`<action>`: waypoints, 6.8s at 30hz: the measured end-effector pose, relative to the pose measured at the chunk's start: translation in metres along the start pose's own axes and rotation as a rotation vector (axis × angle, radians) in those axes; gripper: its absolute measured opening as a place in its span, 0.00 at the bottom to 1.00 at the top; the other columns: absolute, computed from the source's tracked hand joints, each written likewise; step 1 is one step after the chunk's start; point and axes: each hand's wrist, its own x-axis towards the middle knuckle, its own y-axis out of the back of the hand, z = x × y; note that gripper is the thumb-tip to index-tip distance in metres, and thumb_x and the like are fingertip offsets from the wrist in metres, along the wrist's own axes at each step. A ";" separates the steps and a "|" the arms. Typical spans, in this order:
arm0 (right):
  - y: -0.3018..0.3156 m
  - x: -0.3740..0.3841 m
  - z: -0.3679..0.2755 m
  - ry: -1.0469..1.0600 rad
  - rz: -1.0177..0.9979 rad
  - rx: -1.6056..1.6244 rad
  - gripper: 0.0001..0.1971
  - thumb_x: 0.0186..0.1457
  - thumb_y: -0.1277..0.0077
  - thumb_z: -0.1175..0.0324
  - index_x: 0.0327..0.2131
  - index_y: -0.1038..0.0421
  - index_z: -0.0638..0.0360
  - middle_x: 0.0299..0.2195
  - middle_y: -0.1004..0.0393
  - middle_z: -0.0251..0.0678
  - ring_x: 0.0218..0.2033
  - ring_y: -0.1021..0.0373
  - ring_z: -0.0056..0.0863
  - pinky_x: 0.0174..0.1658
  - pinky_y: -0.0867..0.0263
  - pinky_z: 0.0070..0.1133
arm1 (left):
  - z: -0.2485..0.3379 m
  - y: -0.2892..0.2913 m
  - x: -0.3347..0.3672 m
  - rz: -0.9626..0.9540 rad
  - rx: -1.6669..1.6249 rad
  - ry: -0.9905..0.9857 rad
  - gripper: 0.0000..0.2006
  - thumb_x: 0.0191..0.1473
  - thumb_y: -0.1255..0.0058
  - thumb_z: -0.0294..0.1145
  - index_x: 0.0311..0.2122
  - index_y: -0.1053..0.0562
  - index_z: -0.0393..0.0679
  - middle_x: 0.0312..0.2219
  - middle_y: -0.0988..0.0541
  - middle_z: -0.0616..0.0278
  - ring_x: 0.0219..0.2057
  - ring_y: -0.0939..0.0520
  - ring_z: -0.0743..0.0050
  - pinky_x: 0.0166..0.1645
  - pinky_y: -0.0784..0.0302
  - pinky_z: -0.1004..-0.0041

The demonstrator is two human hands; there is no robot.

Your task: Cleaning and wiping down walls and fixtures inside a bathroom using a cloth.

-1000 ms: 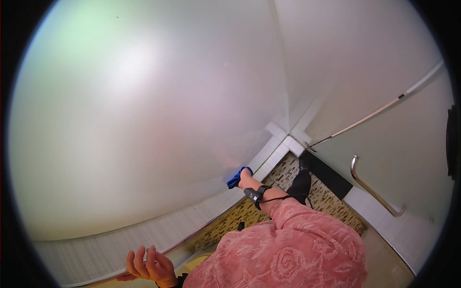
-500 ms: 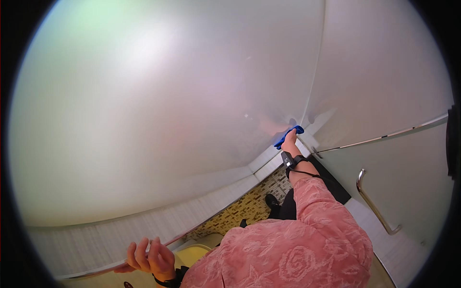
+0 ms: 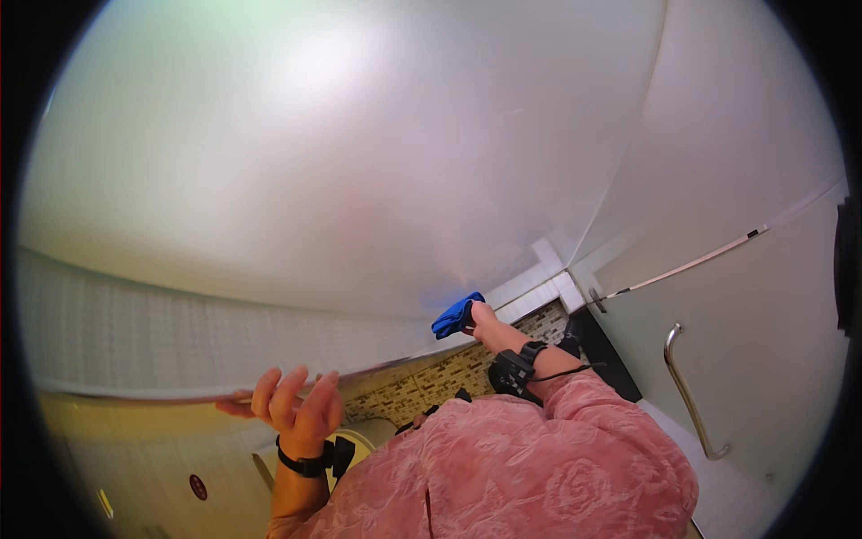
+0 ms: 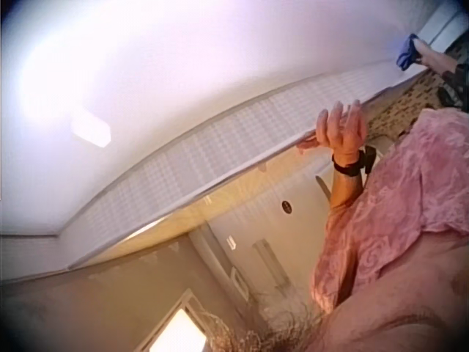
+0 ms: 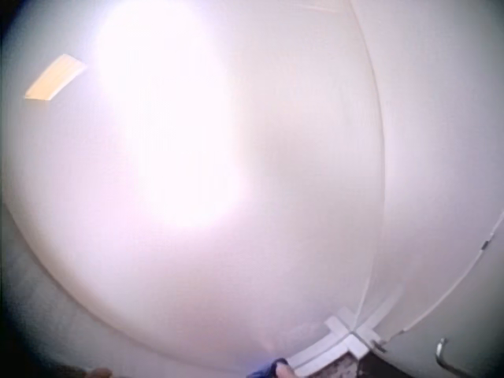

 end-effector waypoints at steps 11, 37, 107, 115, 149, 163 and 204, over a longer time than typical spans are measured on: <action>0.011 0.048 0.066 0.553 -0.206 -0.750 0.27 0.66 0.62 0.48 0.51 0.29 0.65 0.44 0.24 0.41 0.45 0.29 0.32 0.49 0.37 0.28 | -0.043 0.017 -0.021 0.061 -0.002 0.288 0.39 0.62 0.52 0.43 0.69 0.55 0.39 0.69 0.65 0.39 0.70 0.64 0.38 0.68 0.69 0.40; -0.059 -0.131 0.088 1.270 -0.667 -0.799 0.22 0.63 0.52 0.62 0.53 0.36 0.68 0.56 0.37 0.55 0.56 0.38 0.52 0.59 0.43 0.33 | -0.045 0.020 -0.041 -0.015 0.167 0.219 0.25 0.47 0.39 0.38 0.54 0.27 0.59 0.69 0.64 0.36 0.68 0.67 0.25 0.64 0.72 0.28; -0.308 -0.551 -0.069 1.864 -1.411 -0.452 0.21 0.68 0.61 0.59 0.56 0.38 0.65 0.34 0.31 0.27 0.32 0.40 0.12 0.38 0.40 0.14 | -0.023 0.032 -0.021 0.208 0.067 0.271 0.29 0.50 0.40 0.51 0.52 0.29 0.43 0.53 0.30 0.46 0.59 0.36 0.34 0.66 0.70 0.32; -0.223 -0.425 -0.021 1.795 -1.095 -0.558 0.26 0.57 0.54 0.65 0.54 0.37 0.75 0.64 0.49 0.61 0.67 0.53 0.55 0.67 0.58 0.37 | -0.025 0.030 -0.024 0.204 0.079 0.256 0.31 0.51 0.42 0.52 0.54 0.30 0.42 0.55 0.31 0.47 0.62 0.40 0.34 0.66 0.70 0.32; -0.211 -0.381 -0.001 2.834 -0.250 -0.995 0.17 0.51 0.44 0.54 0.45 0.20 0.38 0.61 0.39 0.43 0.65 0.48 0.51 0.64 0.53 0.48 | -0.035 0.059 -0.001 0.232 -0.303 0.185 0.20 0.53 0.45 0.42 0.52 0.25 0.54 0.59 0.32 0.55 0.61 0.34 0.51 0.67 0.52 0.46; -0.216 -0.424 -0.030 3.010 -0.419 -1.080 0.05 0.45 0.41 0.65 0.29 0.23 0.47 0.60 0.33 0.40 0.60 0.38 0.43 0.60 0.48 0.47 | -0.060 0.036 -0.005 0.278 -0.083 0.333 0.28 0.54 0.45 0.47 0.58 0.31 0.47 0.60 0.33 0.52 0.63 0.35 0.50 0.66 0.53 0.47; -0.239 -0.369 0.004 2.918 0.052 -1.216 0.17 0.46 0.37 0.53 0.42 0.21 0.36 0.59 0.36 0.47 0.60 0.41 0.50 0.61 0.56 0.51 | -0.127 0.042 -0.041 0.144 -0.228 0.224 0.23 0.54 0.49 0.33 0.57 0.30 0.53 0.60 0.32 0.58 0.60 0.34 0.55 0.57 0.40 0.43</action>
